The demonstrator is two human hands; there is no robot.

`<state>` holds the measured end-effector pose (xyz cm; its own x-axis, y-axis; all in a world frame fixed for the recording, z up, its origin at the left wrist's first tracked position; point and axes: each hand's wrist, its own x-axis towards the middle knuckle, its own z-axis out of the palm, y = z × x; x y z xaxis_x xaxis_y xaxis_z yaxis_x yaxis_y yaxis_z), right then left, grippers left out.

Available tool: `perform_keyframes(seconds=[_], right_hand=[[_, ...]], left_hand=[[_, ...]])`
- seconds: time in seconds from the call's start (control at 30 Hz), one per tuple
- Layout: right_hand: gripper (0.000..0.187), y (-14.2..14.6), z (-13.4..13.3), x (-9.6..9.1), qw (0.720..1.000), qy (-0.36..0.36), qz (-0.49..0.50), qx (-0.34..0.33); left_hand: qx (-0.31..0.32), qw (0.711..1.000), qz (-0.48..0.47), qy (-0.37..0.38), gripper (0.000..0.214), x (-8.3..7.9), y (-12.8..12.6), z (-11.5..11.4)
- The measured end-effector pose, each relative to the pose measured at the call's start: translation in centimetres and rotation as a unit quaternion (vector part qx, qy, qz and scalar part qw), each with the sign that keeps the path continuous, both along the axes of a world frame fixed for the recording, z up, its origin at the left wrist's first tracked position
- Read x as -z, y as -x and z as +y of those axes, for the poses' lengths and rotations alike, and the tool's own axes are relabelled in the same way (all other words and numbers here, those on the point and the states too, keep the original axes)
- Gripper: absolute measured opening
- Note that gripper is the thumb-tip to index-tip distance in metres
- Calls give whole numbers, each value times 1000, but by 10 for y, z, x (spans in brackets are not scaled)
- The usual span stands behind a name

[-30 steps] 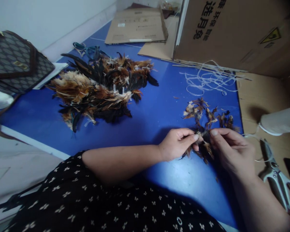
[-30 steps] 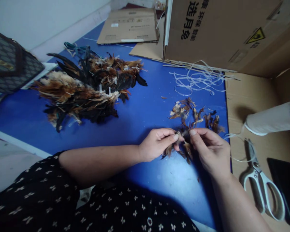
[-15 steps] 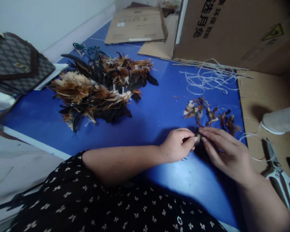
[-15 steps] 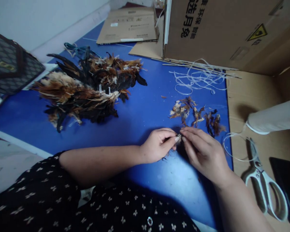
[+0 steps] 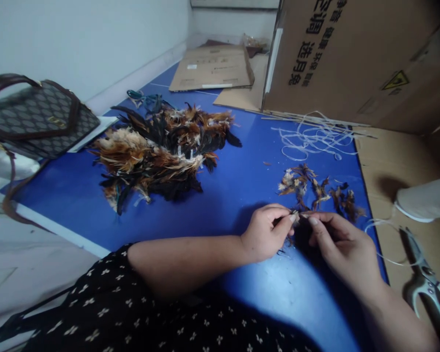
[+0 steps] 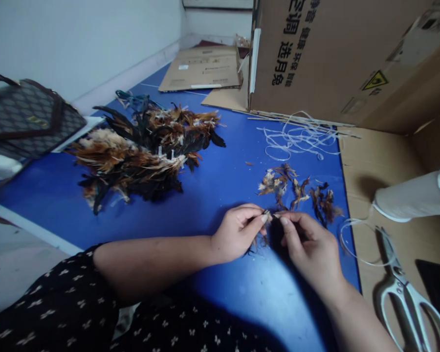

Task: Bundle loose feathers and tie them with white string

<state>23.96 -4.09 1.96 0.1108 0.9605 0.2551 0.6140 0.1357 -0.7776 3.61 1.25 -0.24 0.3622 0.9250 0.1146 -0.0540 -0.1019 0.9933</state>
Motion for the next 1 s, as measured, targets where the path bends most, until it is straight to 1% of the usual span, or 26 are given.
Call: perform_keyframes(seconds=[0.07,0.17,0.27,0.33,0.37,0.43,0.53,0.6,0.77,0.9,1.0], right_hand=[[43,7,-2,-3,997,54,58,-9],[52,14,-3,-9,992,79,101,7],[51,14,-3,-13,988,77,135,13],[48,13,-3,-14,985,84,153,10],[47,13,-3,-14,983,90,162,7],[45,15,-3,-15,979,94,180,-2],[45,21,-3,-14,977,82,197,-6],[46,25,-3,-13,978,71,196,6],[47,31,-1,-11,980,52,191,26],[43,36,0,-15,978,42,206,1],[41,39,-1,-16,976,37,214,-9]], left_hand=[[-5,1000,-3,-9,32,0,0,0],[-19,1000,-18,-5,33,2,0,2],[-48,998,-37,-5,33,3,-2,3],[-53,997,-53,10,33,2,-3,3],[-47,996,-63,31,33,1,-3,3],[-6,991,-86,104,36,-3,-3,0],[56,967,-105,224,40,-9,-3,-4],[65,958,-108,259,40,-12,-3,-6],[74,953,-111,272,42,-14,-3,-7],[89,961,-112,237,50,-14,-2,-6],[100,960,-113,238,57,-13,-1,-7]])
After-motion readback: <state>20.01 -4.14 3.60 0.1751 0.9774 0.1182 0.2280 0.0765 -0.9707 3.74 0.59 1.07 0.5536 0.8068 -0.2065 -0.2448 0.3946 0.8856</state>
